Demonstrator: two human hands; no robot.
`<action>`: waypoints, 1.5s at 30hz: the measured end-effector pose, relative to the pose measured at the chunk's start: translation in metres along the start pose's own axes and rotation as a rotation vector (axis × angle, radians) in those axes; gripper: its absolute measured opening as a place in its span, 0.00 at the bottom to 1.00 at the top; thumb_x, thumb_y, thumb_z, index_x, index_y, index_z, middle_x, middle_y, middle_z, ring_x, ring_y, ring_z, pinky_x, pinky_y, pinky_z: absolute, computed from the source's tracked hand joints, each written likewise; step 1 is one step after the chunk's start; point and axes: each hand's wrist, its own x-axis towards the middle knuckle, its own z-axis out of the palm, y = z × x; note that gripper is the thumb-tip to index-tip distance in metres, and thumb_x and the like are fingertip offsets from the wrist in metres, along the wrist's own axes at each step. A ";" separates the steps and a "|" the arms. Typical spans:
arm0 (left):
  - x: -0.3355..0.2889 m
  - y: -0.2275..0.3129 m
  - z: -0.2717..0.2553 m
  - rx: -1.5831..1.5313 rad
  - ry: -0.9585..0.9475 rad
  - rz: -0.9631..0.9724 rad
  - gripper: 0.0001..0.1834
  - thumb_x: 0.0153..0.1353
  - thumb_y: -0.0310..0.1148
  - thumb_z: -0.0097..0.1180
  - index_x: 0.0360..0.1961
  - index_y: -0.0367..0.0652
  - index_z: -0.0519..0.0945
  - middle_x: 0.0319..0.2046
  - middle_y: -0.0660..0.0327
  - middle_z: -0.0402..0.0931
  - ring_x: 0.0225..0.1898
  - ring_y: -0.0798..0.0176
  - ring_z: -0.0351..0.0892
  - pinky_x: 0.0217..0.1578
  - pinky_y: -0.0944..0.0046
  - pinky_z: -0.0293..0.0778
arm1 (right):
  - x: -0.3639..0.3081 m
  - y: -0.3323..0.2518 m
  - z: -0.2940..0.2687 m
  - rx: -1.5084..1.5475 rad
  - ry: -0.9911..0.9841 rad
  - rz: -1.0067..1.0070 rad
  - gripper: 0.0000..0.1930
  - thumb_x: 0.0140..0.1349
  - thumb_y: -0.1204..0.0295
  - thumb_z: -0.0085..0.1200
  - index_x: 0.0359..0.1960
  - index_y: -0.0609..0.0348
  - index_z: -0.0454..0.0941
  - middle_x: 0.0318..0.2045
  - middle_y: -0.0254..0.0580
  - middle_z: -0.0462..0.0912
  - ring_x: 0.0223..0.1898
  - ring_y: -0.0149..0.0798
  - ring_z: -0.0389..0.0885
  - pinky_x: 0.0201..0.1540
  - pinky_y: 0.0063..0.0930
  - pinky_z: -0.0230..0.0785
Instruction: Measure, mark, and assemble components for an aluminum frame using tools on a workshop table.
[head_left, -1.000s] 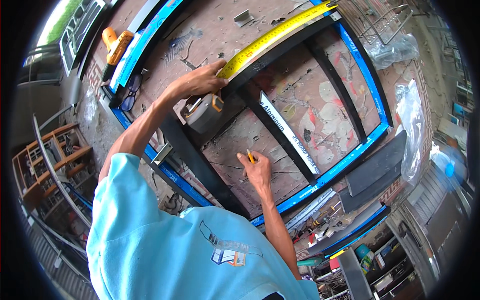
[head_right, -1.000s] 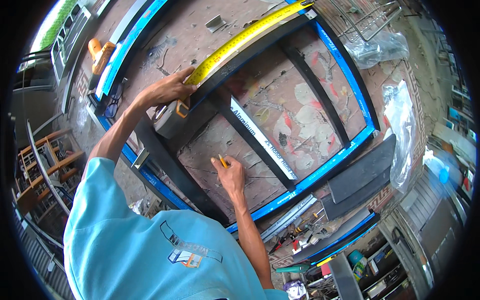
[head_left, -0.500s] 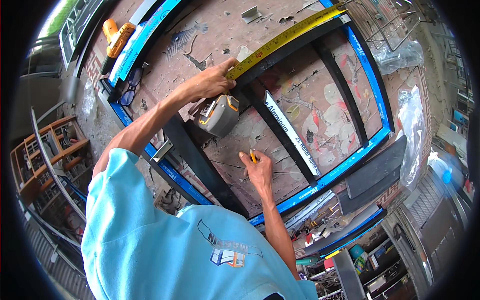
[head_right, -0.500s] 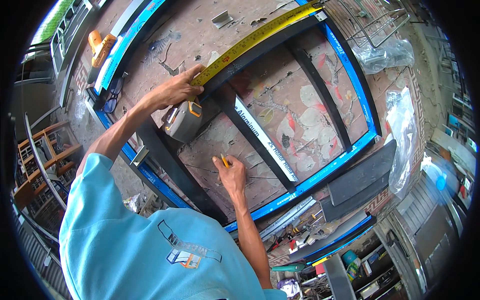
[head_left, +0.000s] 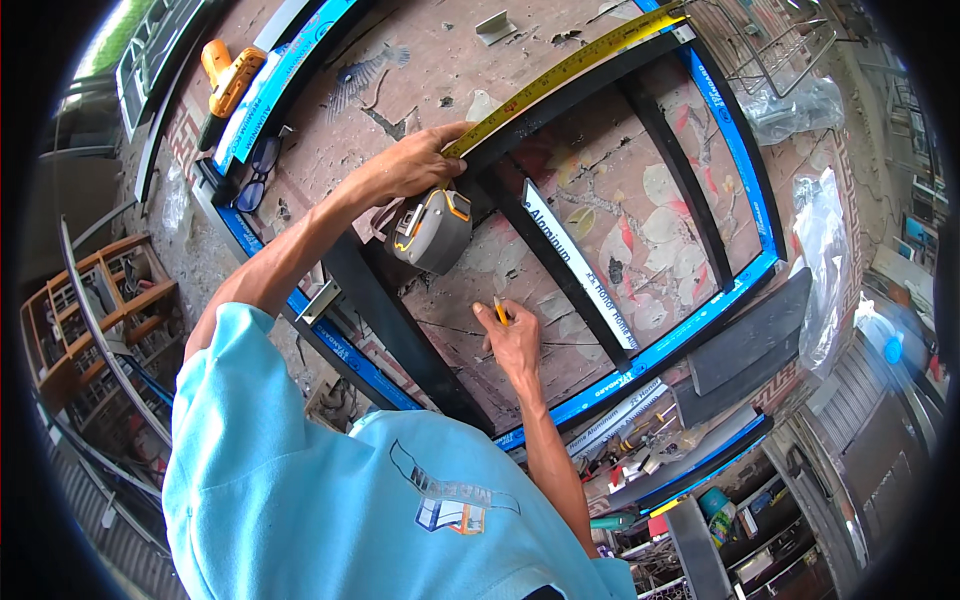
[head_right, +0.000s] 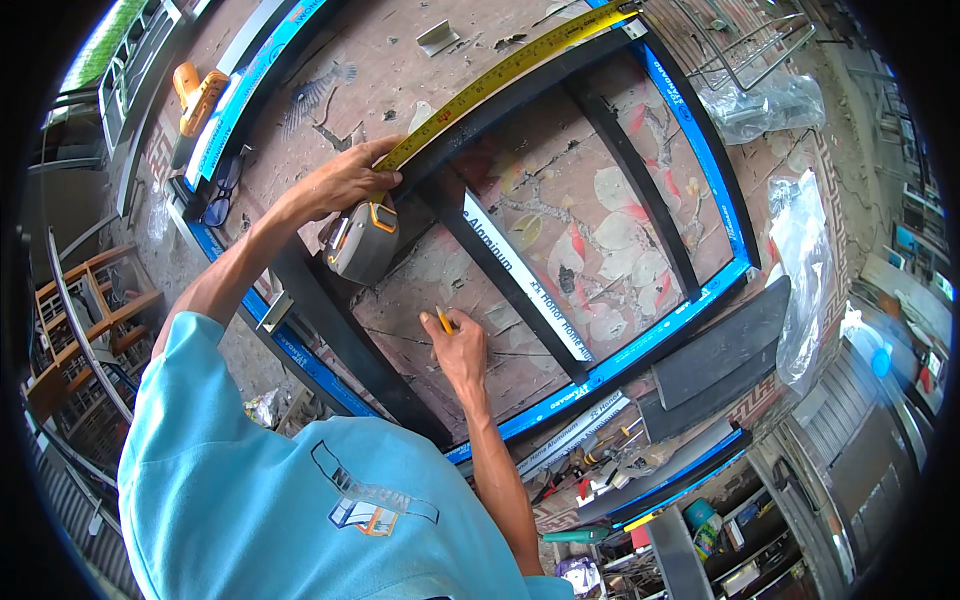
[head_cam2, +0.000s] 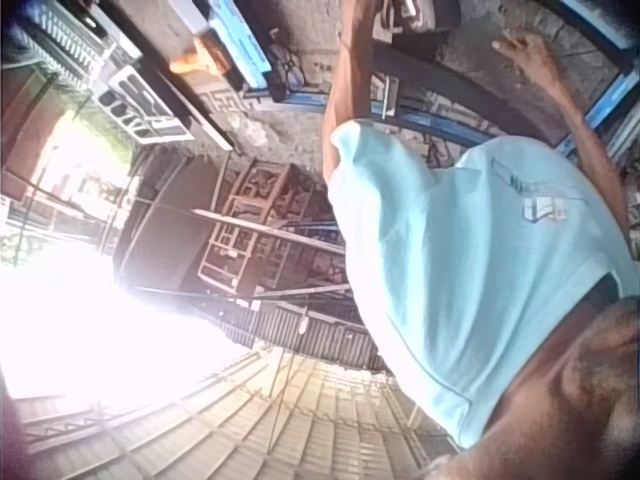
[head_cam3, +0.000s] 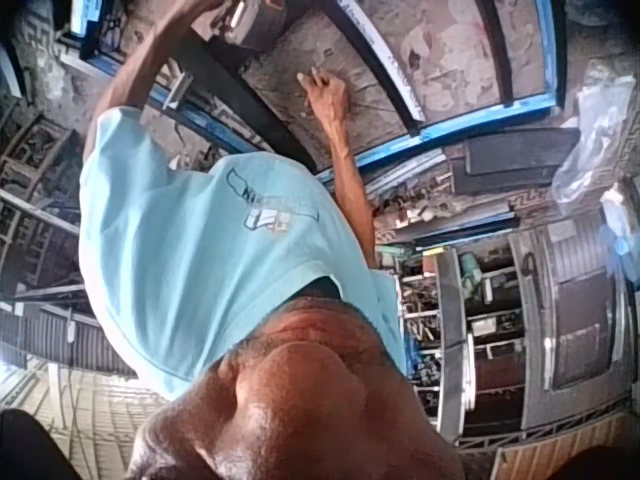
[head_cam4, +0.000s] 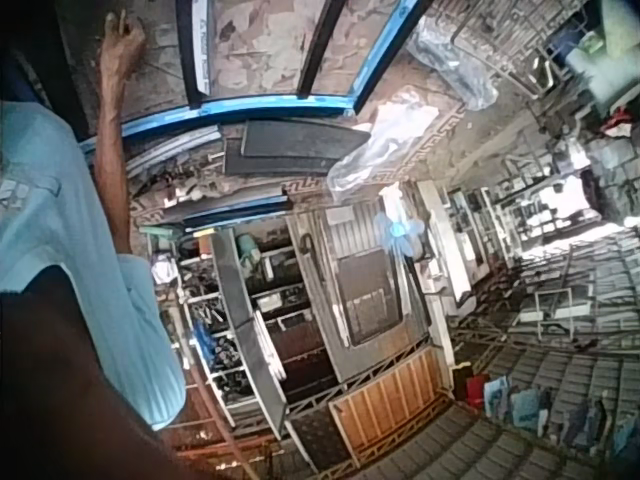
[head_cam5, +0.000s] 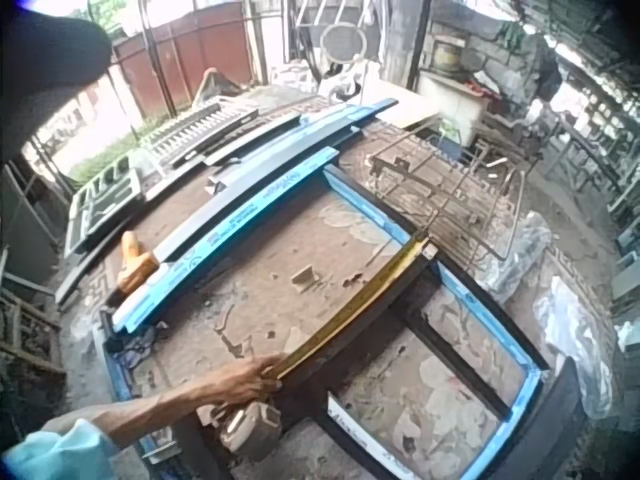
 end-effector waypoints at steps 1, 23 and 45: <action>-0.001 0.000 -0.001 -0.033 -0.011 0.011 0.28 0.61 0.34 0.52 0.64 0.45 0.64 0.49 0.52 0.75 0.44 0.64 0.77 0.49 0.63 0.71 | 0.000 0.000 0.000 0.005 0.002 -0.003 0.22 0.56 0.57 0.60 0.18 0.64 0.73 0.07 0.40 0.70 0.10 0.32 0.70 0.17 0.29 0.61; -0.003 0.006 0.000 -0.121 -0.026 -0.106 0.27 0.62 0.34 0.51 0.64 0.48 0.64 0.43 0.50 0.79 0.28 0.68 0.82 0.36 0.65 0.80 | 0.004 0.002 0.000 0.016 -0.026 0.034 0.19 0.57 0.58 0.60 0.21 0.63 0.75 0.08 0.41 0.73 0.12 0.33 0.74 0.19 0.29 0.64; -0.001 -0.004 0.002 -0.119 -0.014 -0.079 0.28 0.62 0.38 0.52 0.64 0.47 0.65 0.49 0.44 0.75 0.34 0.63 0.82 0.43 0.63 0.78 | 0.003 0.001 0.000 0.015 -0.030 0.029 0.18 0.57 0.60 0.60 0.21 0.63 0.75 0.08 0.41 0.73 0.12 0.33 0.75 0.19 0.29 0.64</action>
